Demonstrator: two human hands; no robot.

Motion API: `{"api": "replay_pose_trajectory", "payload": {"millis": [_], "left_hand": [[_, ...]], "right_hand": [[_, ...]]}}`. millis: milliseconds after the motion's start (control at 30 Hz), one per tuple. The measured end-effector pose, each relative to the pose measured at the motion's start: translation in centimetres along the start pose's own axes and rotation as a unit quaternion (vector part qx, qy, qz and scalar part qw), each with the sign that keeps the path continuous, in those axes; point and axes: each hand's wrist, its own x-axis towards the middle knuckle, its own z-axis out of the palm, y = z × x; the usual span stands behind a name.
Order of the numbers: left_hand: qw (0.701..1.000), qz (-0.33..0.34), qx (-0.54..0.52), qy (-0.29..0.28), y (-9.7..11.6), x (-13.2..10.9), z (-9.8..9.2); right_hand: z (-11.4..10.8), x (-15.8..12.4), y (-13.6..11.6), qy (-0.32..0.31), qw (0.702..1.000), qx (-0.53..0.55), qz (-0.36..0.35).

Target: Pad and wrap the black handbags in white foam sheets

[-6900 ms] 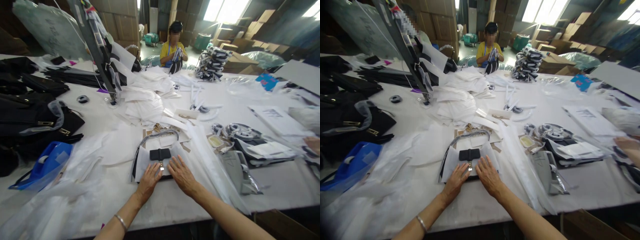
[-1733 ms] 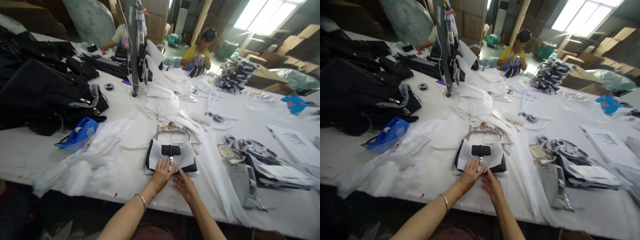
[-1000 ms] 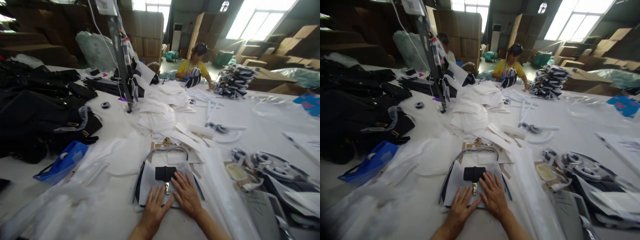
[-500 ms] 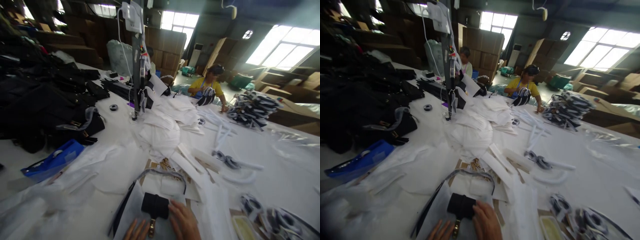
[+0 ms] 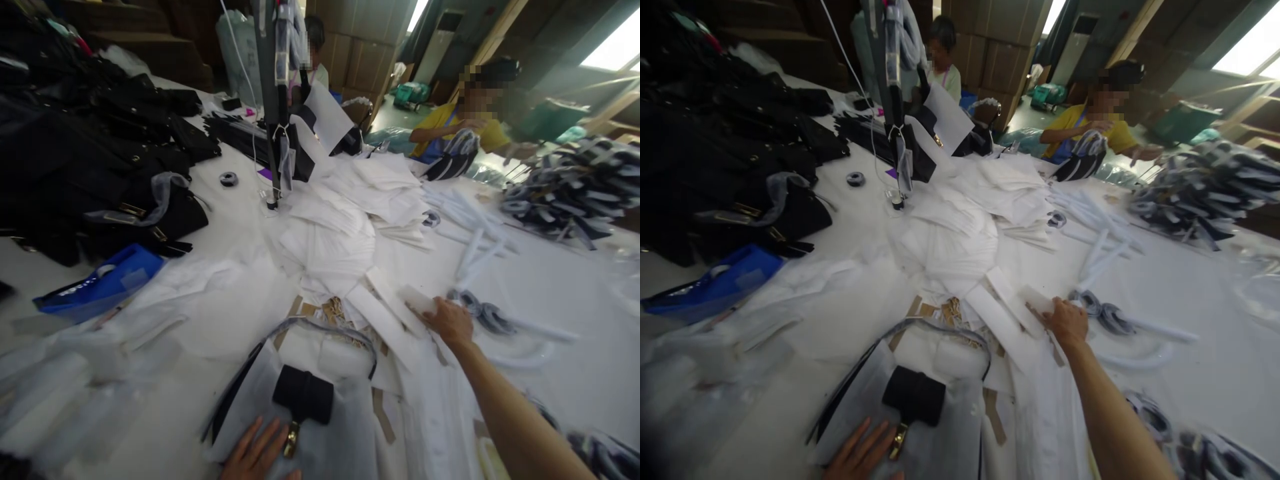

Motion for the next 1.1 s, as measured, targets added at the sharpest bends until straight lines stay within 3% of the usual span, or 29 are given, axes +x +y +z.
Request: {"api": "replay_pose_trajectory", "payload": {"millis": [133,200,267,300,367,467,533,567,633,733,900,1000,1100], "left_hand": [[0.998,0.004,-0.029,-0.06,-0.3,-0.5,-1.0],[0.993,0.021,-0.04,-0.11,-0.4,-0.5,-1.5],[0.99,0.029,-0.041,-0.13,-0.4,-0.4,-1.9],[0.989,0.03,-0.043,-0.137,-0.4,-0.4,-2.1],[0.986,0.024,-0.049,-0.156,-0.4,-0.5,-2.1],[0.98,0.01,-0.069,-0.186,-0.2,-1.4,-1.8],[0.976,0.002,-0.086,-0.199,0.0,-1.9,-1.5],[0.975,-0.001,-0.095,-0.199,0.0,-2.1,-1.4],[0.975,-0.002,-0.109,-0.193,0.0,-2.0,-1.5],[0.975,0.006,-0.121,-0.187,-0.2,-1.3,-2.1],[0.971,0.004,-0.136,-0.196,-0.2,-1.1,-2.5],[0.972,-0.007,-0.142,-0.184,0.1,-1.7,-1.9],[0.975,-0.002,-0.145,-0.165,0.2,-1.9,-1.3]], "right_hand": [[-2.6,-4.0,-0.6,0.095,0.992,0.084,-0.003],[-4.9,-7.3,-2.3,0.178,0.971,0.16,-0.015],[-7.4,-11.6,-5.1,0.192,0.943,0.259,-0.075],[-8.6,-14.0,-7.0,0.15,0.929,0.319,-0.109],[-10.6,-18.8,-11.2,-0.021,0.888,0.425,-0.172],[-11.6,-24.3,-17.8,-0.256,0.783,0.5,-0.267],[-10.4,-26.0,-21.4,-0.301,0.756,0.493,-0.308],[-9.5,-26.4,-22.7,-0.29,0.766,0.478,-0.316],[-7.2,-26.5,-24.4,-0.231,0.816,0.43,-0.309],[-4.4,-26.5,-24.9,-0.149,0.874,0.349,-0.302],[-4.2,-27.4,-24.0,-0.055,0.885,0.268,-0.378],[-4.4,-28.9,-23.6,-0.038,0.881,0.211,-0.422],[-3.1,-30.7,-23.2,0.001,0.886,0.16,-0.434]]}}
